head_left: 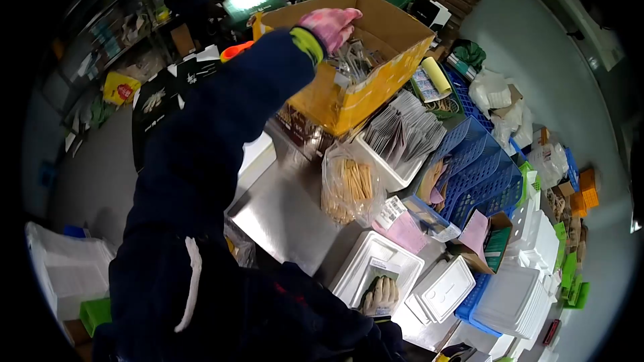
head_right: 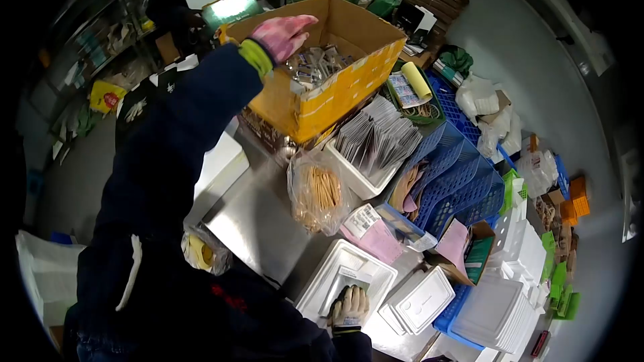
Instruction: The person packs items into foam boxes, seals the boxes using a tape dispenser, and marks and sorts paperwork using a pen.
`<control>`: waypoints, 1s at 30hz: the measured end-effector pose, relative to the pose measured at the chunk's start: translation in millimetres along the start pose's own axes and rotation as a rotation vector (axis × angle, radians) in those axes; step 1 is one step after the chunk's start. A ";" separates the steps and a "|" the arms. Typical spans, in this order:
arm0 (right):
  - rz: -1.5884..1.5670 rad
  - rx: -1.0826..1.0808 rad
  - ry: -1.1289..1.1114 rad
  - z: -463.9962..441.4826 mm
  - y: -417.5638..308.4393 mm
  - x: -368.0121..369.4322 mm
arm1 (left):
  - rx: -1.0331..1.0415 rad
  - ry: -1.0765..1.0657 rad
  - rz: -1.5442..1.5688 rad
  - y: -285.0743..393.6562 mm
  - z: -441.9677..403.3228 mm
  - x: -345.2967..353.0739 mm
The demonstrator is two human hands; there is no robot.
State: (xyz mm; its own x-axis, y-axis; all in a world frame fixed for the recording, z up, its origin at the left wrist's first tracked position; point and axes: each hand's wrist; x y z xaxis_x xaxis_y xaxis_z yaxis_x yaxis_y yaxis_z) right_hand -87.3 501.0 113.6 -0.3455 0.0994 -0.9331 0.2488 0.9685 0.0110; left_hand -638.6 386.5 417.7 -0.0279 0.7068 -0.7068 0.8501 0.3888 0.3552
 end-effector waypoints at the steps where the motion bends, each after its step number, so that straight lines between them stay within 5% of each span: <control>1: -0.004 -0.001 -0.012 -3.7 -0.4 -2.6 | 0.024 -0.140 -0.173 -30.5 -28.8 17.2; 2: -0.009 0.000 -0.027 -6.1 -1.6 -5.9 | -0.001 -0.290 -0.292 -49.2 -50.4 28.9; 3: -0.003 0.014 -0.029 -8.0 -3.3 -8.2 | -0.283 -0.487 -0.246 -51.6 -70.8 35.5; 7: -0.033 0.055 -0.043 -12.5 -4.3 -10.4 | 0.072 -0.738 -0.364 -169.2 -108.9 116.0; 10: -0.076 0.097 -0.100 -12.8 -3.1 -12.7 | 0.079 -0.939 -0.238 -171.4 -112.2 146.8; 21: -0.151 0.226 -0.188 -12.2 3.2 -37.6 | 0.303 -1.157 -0.229 -177.1 -110.1 238.5; 30: -0.187 0.294 -0.170 -9.0 3.7 -26.3 | 0.241 -1.217 -0.245 -191.3 -104.8 190.3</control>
State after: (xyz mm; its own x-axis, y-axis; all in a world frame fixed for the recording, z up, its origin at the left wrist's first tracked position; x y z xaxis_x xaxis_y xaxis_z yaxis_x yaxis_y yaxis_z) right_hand -85.4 504.0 141.3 -0.2612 -0.1362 -0.9556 0.4531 0.8568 -0.2460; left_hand -861.7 508.5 279.4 0.1939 -0.4177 -0.8877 0.9686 0.2249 0.1057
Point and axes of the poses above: each hand's wrist, its own z-axis away from the middle knuckle, its own x-axis out of the palm, y = z × x, and after that the axes turned 9 degrees about z, right-handed
